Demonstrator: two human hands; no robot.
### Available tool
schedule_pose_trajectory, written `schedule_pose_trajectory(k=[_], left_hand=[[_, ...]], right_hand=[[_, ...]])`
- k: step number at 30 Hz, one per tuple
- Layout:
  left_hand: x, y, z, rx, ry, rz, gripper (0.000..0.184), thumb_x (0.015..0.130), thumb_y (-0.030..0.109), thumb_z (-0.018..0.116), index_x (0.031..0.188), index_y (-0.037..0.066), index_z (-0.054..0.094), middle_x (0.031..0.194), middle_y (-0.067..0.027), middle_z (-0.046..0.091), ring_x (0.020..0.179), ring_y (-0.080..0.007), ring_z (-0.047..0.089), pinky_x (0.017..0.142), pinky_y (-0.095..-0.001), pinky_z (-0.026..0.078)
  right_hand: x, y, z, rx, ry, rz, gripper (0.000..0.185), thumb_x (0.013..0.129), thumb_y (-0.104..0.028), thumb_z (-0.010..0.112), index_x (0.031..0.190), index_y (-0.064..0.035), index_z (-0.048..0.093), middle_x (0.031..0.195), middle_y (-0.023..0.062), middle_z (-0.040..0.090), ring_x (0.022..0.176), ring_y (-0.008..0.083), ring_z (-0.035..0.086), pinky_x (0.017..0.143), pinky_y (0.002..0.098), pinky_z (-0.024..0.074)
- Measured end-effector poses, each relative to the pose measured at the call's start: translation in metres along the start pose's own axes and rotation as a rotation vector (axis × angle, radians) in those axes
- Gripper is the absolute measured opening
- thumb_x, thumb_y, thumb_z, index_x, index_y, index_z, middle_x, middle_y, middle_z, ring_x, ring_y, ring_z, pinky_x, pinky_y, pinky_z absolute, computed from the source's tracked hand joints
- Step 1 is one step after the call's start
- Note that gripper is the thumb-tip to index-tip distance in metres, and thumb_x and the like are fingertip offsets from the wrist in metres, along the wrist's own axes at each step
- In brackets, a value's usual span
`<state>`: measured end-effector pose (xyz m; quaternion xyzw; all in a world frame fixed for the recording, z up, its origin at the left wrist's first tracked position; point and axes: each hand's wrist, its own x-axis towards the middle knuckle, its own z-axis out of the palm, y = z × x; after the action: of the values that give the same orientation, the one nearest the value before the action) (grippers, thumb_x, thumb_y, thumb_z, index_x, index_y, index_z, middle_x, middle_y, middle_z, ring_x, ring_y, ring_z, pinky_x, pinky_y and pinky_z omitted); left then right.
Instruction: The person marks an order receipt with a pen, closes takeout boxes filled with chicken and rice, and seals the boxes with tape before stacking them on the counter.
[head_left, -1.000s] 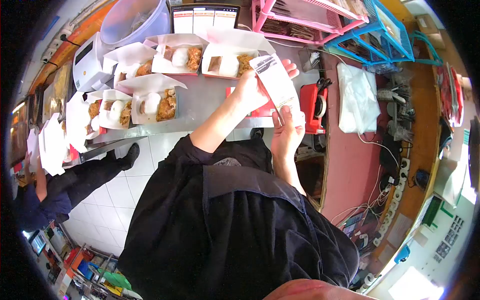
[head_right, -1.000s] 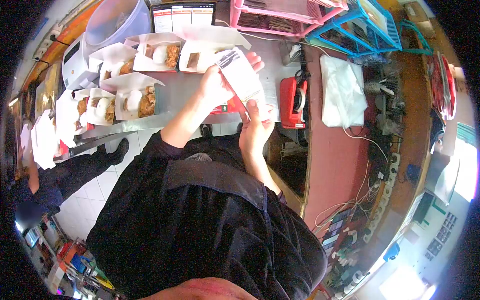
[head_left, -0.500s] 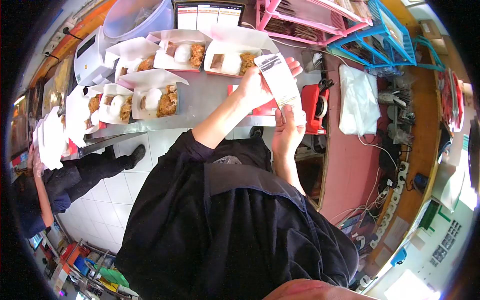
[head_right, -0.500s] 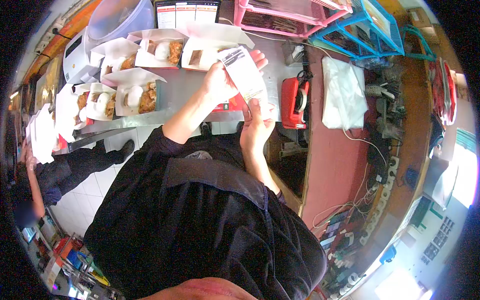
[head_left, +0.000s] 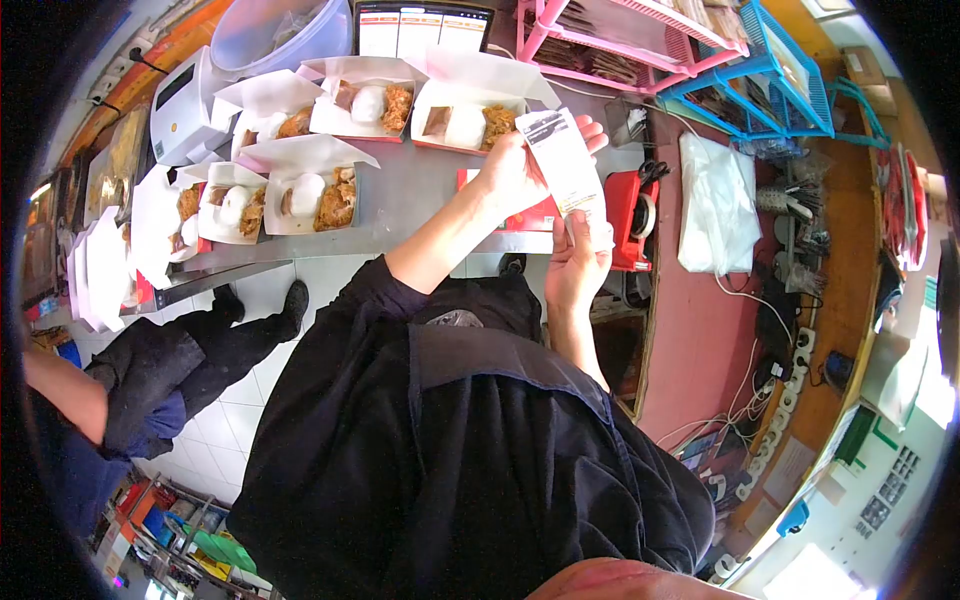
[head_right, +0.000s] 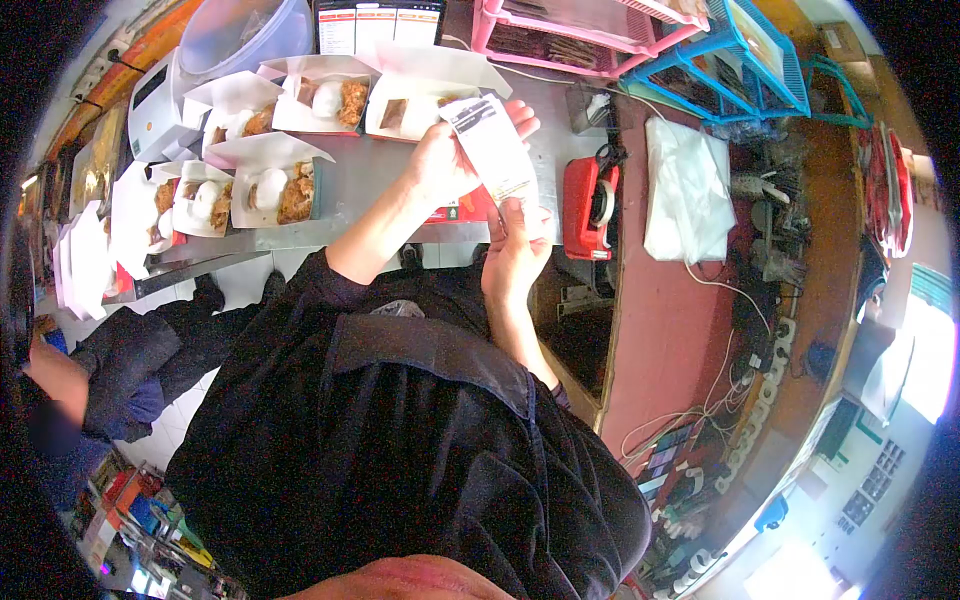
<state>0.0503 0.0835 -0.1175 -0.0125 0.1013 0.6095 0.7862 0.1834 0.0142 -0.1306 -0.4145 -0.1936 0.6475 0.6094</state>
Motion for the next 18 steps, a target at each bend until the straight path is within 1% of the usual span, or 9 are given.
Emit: schedule_pose_trajectory(k=[5,8,10,12,13,14,16,17,18], left_hand=[[0.001,0.0,0.0,0.011,-0.006,-0.011,0.051,0.099,0.027,0.028,0.138,-0.005,0.035,0.138,-0.0214,0.045,0.129,-0.034,0.043,0.109,-0.0436,0.036],[0.002,0.0,-0.005,0.105,0.26,0.102,0.051,0.099,0.03,0.032,0.137,-0.003,0.038,0.137,-0.0215,0.047,0.126,-0.0331,0.047,0.106,-0.0415,0.039],[-0.008,0.014,-0.048,0.53,0.111,0.229,0.047,0.095,0.031,0.048,0.131,0.0,0.046,0.126,-0.0184,0.055,0.115,-0.0281,0.055,0.099,-0.0386,0.042],[-0.025,0.018,-0.107,1.371,0.418,0.619,0.046,0.087,0.027,0.064,0.124,0.003,0.049,0.116,-0.0138,0.056,0.102,-0.0225,0.057,0.092,-0.0361,0.044],[-0.038,0.017,-0.141,1.45,0.549,0.654,0.051,0.083,0.025,0.068,0.125,0.004,0.047,0.114,-0.0126,0.054,0.099,-0.0201,0.056,0.087,-0.0351,0.046],[-0.051,0.017,-0.169,1.525,0.681,0.695,0.056,0.08,0.024,0.072,0.125,0.006,0.045,0.112,-0.0114,0.053,0.095,-0.0178,0.055,0.082,-0.034,0.047],[-0.074,0.026,-0.195,1.27,0.939,0.376,0.064,0.08,0.028,0.072,0.129,0.005,0.039,0.113,-0.0129,0.049,0.097,-0.0219,0.057,0.075,-0.0356,0.05],[-0.071,0.04,-0.188,1.082,0.925,0.304,0.064,0.08,0.029,0.072,0.128,0.004,0.038,0.112,-0.0134,0.049,0.097,-0.0234,0.058,0.074,-0.0369,0.051],[-0.072,0.05,-0.175,0.886,0.916,0.224,0.064,0.08,0.029,0.072,0.128,0.004,0.038,0.112,-0.0139,0.049,0.096,-0.0249,0.059,0.074,-0.0383,0.052]], right_hand=[[-0.001,-0.003,0.006,-0.009,0.029,0.018,0.009,0.089,-0.004,0.061,0.095,-0.006,0.054,0.102,0.0059,0.063,0.09,0.0127,0.064,0.081,0.0263,0.0563],[0.023,0.002,-0.002,0.004,0.091,-0.049,0.016,0.089,-0.007,0.062,0.102,-0.0042,0.053,0.094,0.0049,0.06,0.087,0.014,0.063,0.081,0.03,0.0568],[0.076,0.006,-0.015,0.03,0.079,-0.076,0.021,0.088,-0.007,0.063,0.107,-0.0025,0.054,0.098,0.0057,0.059,0.092,0.0147,0.061,0.085,0.0302,0.0548],[0.146,0.024,-0.033,0.043,0.117,-0.125,0.024,0.088,-0.001,0.061,0.111,0.0021,0.054,0.106,0.0102,0.061,0.094,0.0193,0.062,0.087,0.0317,0.0546],[0.173,0.028,-0.047,-0.106,0.05,0.035,0.049,0.082,-0.016,0.072,0.12,0.0038,0.049,0.124,0.0209,0.052,0.114,0.0287,0.054,0.098,0.0422,0.0475],[0.175,0.034,-0.059,-0.508,0.097,-0.167,0.061,0.077,-0.022,0.076,0.124,0.0042,0.046,0.129,0.0246,0.045,0.12,0.0318,0.047,0.102,0.0447,0.042],[0.172,0.042,-0.069,-1.306,0.211,-0.569,0.087,0.066,-0.033,0.084,0.13,0.005,0.041,0.14,0.0318,0.032,0.133,0.0379,0.034,0.11,0.0496,0.031],[0.152,0.041,-0.07,-1.427,0.005,-0.78,0.11,0.05,-0.044,0.088,0.138,-0.003,0.037,0.148,0.0309,0.017,0.139,0.0431,0.016,0.111,0.0577,0.0171],[0.132,0.036,-0.054,-1.695,-0.286,-0.688,0.108,0.05,-0.043,0.088,0.138,-0.0067,0.037,0.146,0.0288,0.021,0.138,0.0431,0.018,0.109,0.0603,0.0178]])
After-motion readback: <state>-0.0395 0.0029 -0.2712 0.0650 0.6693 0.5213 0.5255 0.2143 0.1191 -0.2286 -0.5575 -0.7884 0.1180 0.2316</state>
